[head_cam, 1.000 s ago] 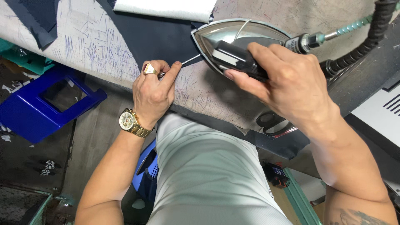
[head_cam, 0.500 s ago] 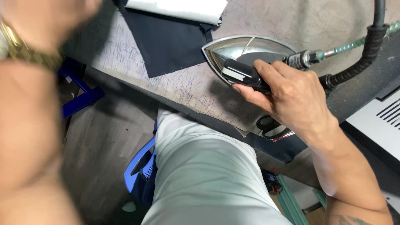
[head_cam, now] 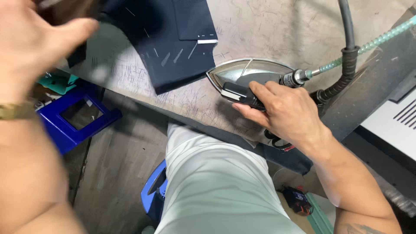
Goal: The person marks a fabric piece with a small white tool, applies heat using an iron, and cuts the fabric along marked lines with large tailoring shears.
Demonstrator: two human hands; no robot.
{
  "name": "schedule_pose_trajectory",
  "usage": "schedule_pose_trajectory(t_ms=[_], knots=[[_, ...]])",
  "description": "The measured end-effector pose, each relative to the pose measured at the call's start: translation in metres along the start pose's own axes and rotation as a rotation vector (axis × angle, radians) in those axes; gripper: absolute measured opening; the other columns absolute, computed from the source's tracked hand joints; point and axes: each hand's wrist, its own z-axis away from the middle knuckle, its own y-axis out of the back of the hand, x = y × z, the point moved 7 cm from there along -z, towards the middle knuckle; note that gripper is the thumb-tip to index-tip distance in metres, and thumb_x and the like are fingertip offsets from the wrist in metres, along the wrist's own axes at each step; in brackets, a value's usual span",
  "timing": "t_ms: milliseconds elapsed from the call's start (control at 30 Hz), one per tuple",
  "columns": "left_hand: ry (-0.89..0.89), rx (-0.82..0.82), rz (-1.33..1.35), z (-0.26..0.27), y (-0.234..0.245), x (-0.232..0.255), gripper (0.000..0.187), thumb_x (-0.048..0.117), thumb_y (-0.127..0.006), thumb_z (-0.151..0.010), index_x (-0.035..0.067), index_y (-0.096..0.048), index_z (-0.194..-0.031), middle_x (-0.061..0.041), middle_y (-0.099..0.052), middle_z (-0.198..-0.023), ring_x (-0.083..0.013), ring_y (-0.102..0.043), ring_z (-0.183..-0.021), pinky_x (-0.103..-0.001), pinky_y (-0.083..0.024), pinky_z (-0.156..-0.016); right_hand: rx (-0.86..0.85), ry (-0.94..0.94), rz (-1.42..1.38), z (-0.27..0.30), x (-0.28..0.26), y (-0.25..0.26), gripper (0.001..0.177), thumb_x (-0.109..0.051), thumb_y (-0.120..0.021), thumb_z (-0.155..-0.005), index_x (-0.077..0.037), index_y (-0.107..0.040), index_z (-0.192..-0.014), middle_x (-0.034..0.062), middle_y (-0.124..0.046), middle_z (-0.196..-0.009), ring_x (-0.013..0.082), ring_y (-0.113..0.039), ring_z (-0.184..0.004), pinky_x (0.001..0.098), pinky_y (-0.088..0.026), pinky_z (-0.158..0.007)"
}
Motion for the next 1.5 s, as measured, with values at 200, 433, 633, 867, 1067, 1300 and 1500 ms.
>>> schedule_pose_trajectory(t_ms=[200,433,633,867,1067,1300,1500], knots=[[0.104,-0.009,-0.371,-0.02,-0.061,0.119,0.073,0.046,-0.082,-0.085,0.012,-0.057,-0.144,-0.018,-0.06,-0.115,-0.0352,-0.06,-0.071,-0.047,-0.049,-0.056,0.012,0.032,0.015,0.002,0.0,0.001,0.049,-0.061,-0.071,-0.1,-0.013,-0.063,-0.107,-0.0002,-0.045,-0.066,0.0217,-0.049,-0.052,0.0396,-0.046,-0.039],[0.182,-0.282,-0.46,0.012,-0.12,0.139,0.086,0.065,-0.077,-0.087,0.016,-0.046,-0.151,-0.018,-0.065,-0.113,-0.0107,-0.051,-0.04,-0.026,-0.042,-0.032,-0.163,-0.021,-0.058,0.021,0.044,0.003,0.059,-0.062,-0.068,-0.093,-0.007,-0.076,-0.113,0.0014,-0.068,-0.074,0.0161,-0.063,-0.051,0.0338,-0.058,-0.044],[0.104,-0.23,-0.527,0.043,-0.16,0.19,0.096,0.07,-0.075,-0.073,0.01,-0.048,-0.143,-0.014,-0.068,-0.124,-0.0149,-0.063,-0.046,-0.033,-0.042,-0.034,0.236,-0.28,-0.088,0.041,0.127,0.016,0.034,-0.027,-0.095,-0.119,0.002,-0.082,-0.13,0.0158,-0.079,-0.113,0.0271,-0.07,-0.092,0.0393,-0.05,-0.075],[0.238,-0.487,-0.033,0.053,-0.182,0.216,0.089,0.075,-0.061,-0.083,0.021,-0.043,-0.151,-0.016,-0.063,-0.114,-0.0449,-0.066,-0.06,-0.056,-0.048,-0.044,0.408,-0.266,-0.038,0.048,0.097,0.054,0.043,0.008,-0.087,-0.113,0.024,-0.061,-0.144,0.0405,-0.057,-0.14,0.0574,-0.055,-0.118,0.0598,-0.046,-0.102],[0.105,-0.231,0.317,0.015,-0.154,0.169,0.03,0.023,-0.064,-0.096,0.005,-0.071,-0.119,-0.011,-0.072,-0.097,-0.0275,-0.066,-0.087,-0.04,-0.052,-0.081,0.341,-0.428,0.271,0.051,0.078,0.017,0.042,-0.012,-0.088,-0.111,0.006,-0.075,-0.146,0.0429,-0.056,-0.143,0.0572,-0.054,-0.134,0.065,-0.042,-0.115],[0.392,0.122,1.19,-0.154,-0.147,0.097,0.046,0.001,-0.063,-0.096,0.003,-0.049,-0.14,-0.008,-0.062,-0.091,-0.0168,-0.064,-0.073,-0.028,-0.053,-0.058,0.842,-0.459,-0.025,0.01,-0.057,-0.027,0.021,-0.006,-0.073,-0.095,0.004,-0.069,-0.113,0.0402,-0.057,-0.14,0.0547,-0.05,-0.137,0.0685,-0.029,-0.116],[-0.207,-0.006,0.465,-0.264,-0.087,0.026,0.052,-0.002,-0.06,-0.099,0.012,-0.045,-0.147,-0.023,-0.057,-0.138,-0.0397,-0.057,-0.131,-0.05,-0.049,-0.112,0.71,-0.67,0.036,0.006,-0.086,-0.069,0.026,-0.015,-0.068,-0.097,-0.002,-0.068,-0.119,0.0345,-0.054,-0.148,0.0485,-0.05,-0.141,0.0687,-0.031,-0.117]])
